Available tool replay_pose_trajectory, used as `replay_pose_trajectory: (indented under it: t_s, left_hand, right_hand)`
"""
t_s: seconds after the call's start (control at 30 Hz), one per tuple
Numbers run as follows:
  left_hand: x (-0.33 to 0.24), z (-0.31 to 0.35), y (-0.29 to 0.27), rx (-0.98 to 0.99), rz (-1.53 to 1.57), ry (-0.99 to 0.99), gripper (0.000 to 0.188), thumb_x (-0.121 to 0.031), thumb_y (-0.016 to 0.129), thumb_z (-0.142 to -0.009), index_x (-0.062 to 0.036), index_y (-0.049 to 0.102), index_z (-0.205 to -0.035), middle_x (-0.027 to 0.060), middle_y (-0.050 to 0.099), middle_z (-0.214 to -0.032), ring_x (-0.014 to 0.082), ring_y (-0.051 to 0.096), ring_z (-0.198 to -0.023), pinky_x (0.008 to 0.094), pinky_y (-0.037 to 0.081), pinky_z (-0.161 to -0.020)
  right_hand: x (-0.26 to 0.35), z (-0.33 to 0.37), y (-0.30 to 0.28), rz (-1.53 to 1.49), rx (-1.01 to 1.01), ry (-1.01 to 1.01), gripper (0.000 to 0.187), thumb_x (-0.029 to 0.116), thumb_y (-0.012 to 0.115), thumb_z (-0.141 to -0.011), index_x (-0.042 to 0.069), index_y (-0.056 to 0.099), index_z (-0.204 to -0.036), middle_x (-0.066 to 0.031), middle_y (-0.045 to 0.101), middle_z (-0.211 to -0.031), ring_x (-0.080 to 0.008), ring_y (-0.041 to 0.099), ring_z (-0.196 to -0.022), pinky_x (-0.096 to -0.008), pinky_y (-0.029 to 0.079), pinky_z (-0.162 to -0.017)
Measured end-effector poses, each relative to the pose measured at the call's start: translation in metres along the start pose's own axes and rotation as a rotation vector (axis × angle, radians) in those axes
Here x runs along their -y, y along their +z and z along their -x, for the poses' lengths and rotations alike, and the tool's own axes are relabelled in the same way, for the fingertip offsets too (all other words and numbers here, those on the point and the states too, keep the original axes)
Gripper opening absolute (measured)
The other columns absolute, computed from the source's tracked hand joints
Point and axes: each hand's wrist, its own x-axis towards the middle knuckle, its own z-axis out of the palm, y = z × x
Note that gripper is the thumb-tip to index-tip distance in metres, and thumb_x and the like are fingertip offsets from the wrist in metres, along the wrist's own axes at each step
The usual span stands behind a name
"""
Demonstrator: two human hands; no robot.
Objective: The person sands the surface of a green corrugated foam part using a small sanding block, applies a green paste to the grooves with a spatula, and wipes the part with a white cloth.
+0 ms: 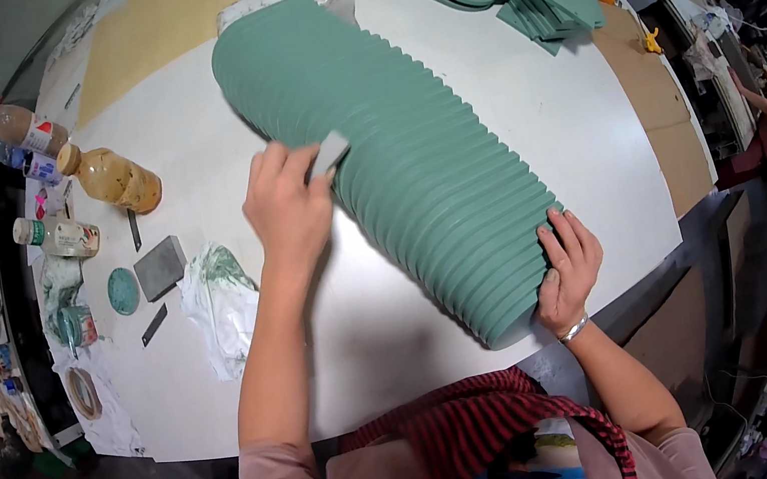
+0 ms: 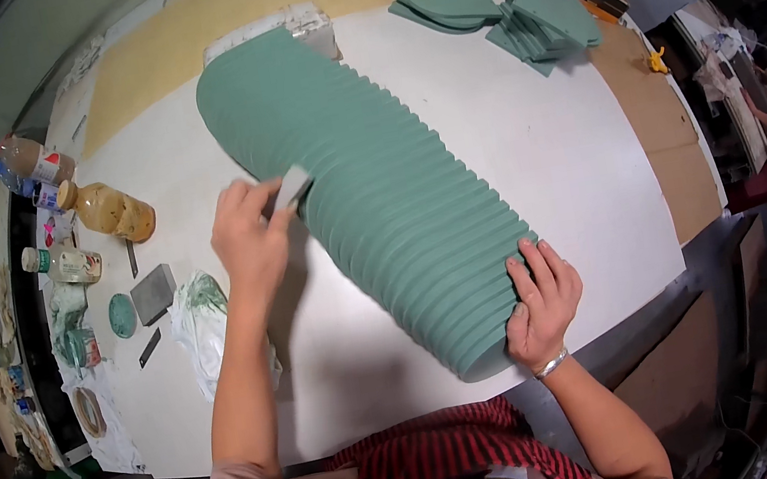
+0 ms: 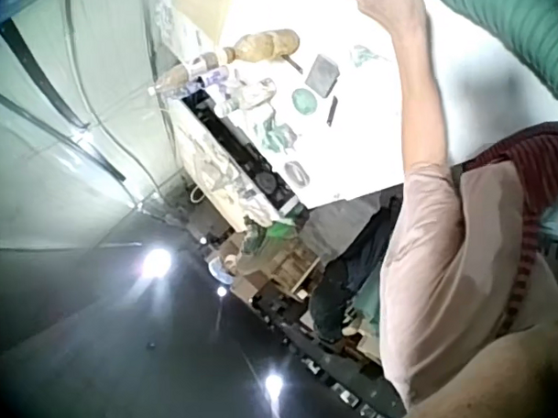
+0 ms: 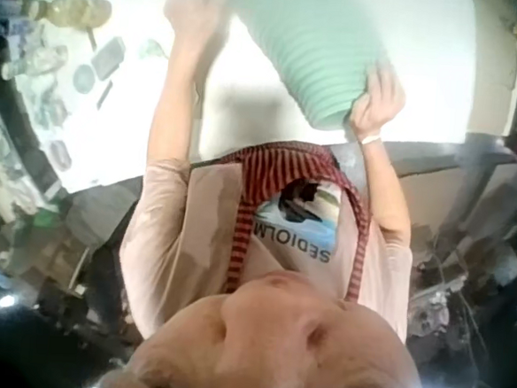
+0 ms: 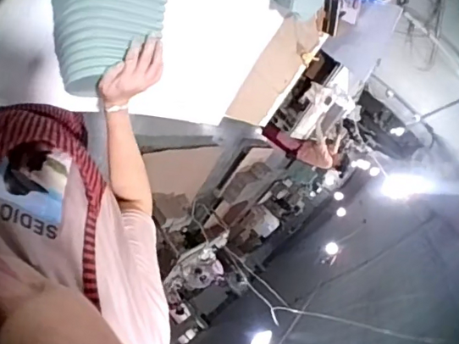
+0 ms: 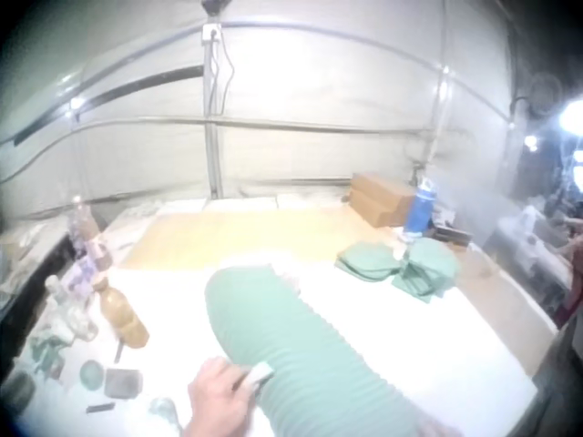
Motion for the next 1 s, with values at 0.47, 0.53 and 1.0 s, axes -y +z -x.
replay_pose_trajectory:
  t_s: [0.47, 0.53, 1.0]
  left_hand:
    - [-0.014, -0.033, 0.004, -0.031, -0.045, 0.168, 0.026, -0.008, 0.078, -0.069, -0.0088, 0.074, -0.094, 0.0055, 0.058, -0.079, 0.0242, 0.058, -0.079, 0.0355, 0.048, -0.069]
    - [-0.016, -0.034, 0.009, -0.031, -0.014, 0.211, 0.026, -0.007, 0.078, -0.068, -0.0088, 0.074, -0.094, 0.0056, 0.058, -0.079, 0.0242, 0.058, -0.078, 0.0353, 0.048, -0.069]
    - [0.002, 0.041, -0.004, 0.107, 0.181, 0.003, 0.027, -0.007, 0.076, -0.071, -0.0046, 0.074, -0.098, 0.01, 0.058, -0.08, 0.0271, 0.057, -0.078, 0.0379, 0.046, -0.07]
  right_hand:
    - [0.001, -0.001, 0.004, -0.045, -0.048, -0.011, 0.048, 0.017, 0.044, -0.079, -0.001, 0.07, -0.115, -0.0193, 0.063, -0.131, -0.0383, 0.054, -0.125, -0.0477, 0.036, -0.103]
    - [-0.003, 0.0, 0.003, -0.033, -0.053, -0.003, 0.048, 0.017, 0.044, -0.079, -0.001, 0.069, -0.115, -0.0195, 0.063, -0.131, -0.0383, 0.054, -0.125, -0.0477, 0.036, -0.103]
    - [-0.004, 0.002, 0.002, -0.013, -0.03, -0.004, 0.048, 0.015, 0.044, -0.079, -0.001, 0.068, -0.117, -0.0187, 0.062, -0.133, -0.038, 0.053, -0.126, -0.0475, 0.035, -0.104]
